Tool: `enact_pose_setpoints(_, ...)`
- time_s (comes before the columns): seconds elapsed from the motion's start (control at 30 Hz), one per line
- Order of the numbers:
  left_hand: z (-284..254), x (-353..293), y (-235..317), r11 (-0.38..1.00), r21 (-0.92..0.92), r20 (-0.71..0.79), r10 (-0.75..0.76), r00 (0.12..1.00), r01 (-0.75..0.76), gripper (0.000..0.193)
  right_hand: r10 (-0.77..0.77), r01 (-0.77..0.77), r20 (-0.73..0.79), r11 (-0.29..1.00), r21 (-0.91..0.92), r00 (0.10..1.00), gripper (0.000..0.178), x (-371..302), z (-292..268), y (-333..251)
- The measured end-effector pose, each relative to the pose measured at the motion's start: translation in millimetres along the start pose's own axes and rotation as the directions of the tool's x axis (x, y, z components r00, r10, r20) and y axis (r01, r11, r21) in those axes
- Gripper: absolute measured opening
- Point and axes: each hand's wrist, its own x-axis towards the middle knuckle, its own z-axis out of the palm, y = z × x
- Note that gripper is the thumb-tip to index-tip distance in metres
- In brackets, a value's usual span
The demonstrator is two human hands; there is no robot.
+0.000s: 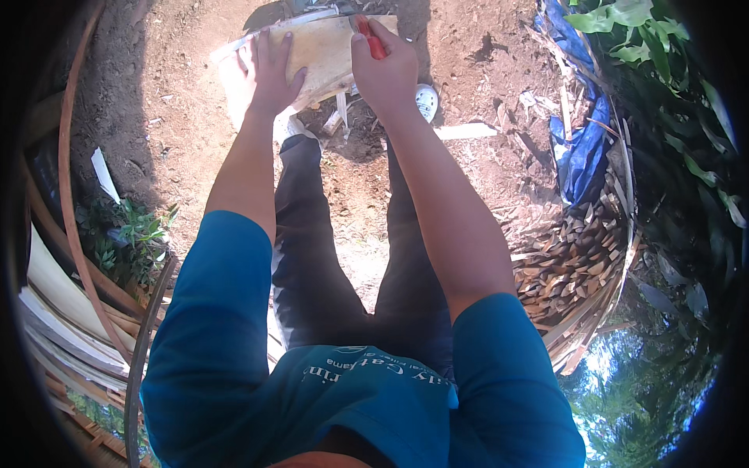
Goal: The person saws a piece of wood into multiple sections by hand while sitting on the ground.
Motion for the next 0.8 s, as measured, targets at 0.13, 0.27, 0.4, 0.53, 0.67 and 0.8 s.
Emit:
enact_pose_setpoints(0.13, -3.6, -3.3, 0.3, 0.994, 0.095, 0.091, -0.056, 0.994, 0.047, 0.079, 0.095, -0.093, 0.069, 0.995, -0.022, 0.993, 0.046, -20.0, -44.5, 1.5)
enact_pose_setpoints(0.27, -25.7, 5.1, 18.7, 0.948, 0.314, 0.261, -0.136, 0.956, 0.049, 0.077, 0.222, -0.223, 0.154, 0.975, -0.009, 0.963, 0.045, -76.5, -111.0, -33.5)
enact_pose_setpoints(0.4, -25.6, 2.6, 20.3, 0.934, 0.353, 0.296, -0.161, 0.941, 0.049, 0.077, 0.219, -0.234, 0.173, 0.970, 0.071, 0.960, 0.046, -84.3, -107.5, -41.2)
enact_pose_setpoints(0.53, -27.0, 9.7, 24.3, 0.935, 0.354, 0.321, -0.150, 0.935, 0.029, 0.078, 0.252, -0.285, 0.188, 0.943, 0.174, 0.949, 0.047, -50.5, -71.1, -21.3)
enact_pose_setpoints(0.67, -32.2, 9.8, 26.6, 0.948, 0.315, 0.332, -0.158, 0.930, 0.048, 0.080, 0.054, -0.057, 0.105, 0.998, 0.026, 0.993, 0.047, -0.4, -21.9, 1.0)
enact_pose_setpoints(0.8, -33.8, 13.9, 29.4, 0.957, 0.284, 0.344, -0.150, 0.927, 0.049, 0.084, 0.015, -0.021, 0.064, 0.994, 0.105, 0.998, 0.049, -0.9, -17.7, 19.2)
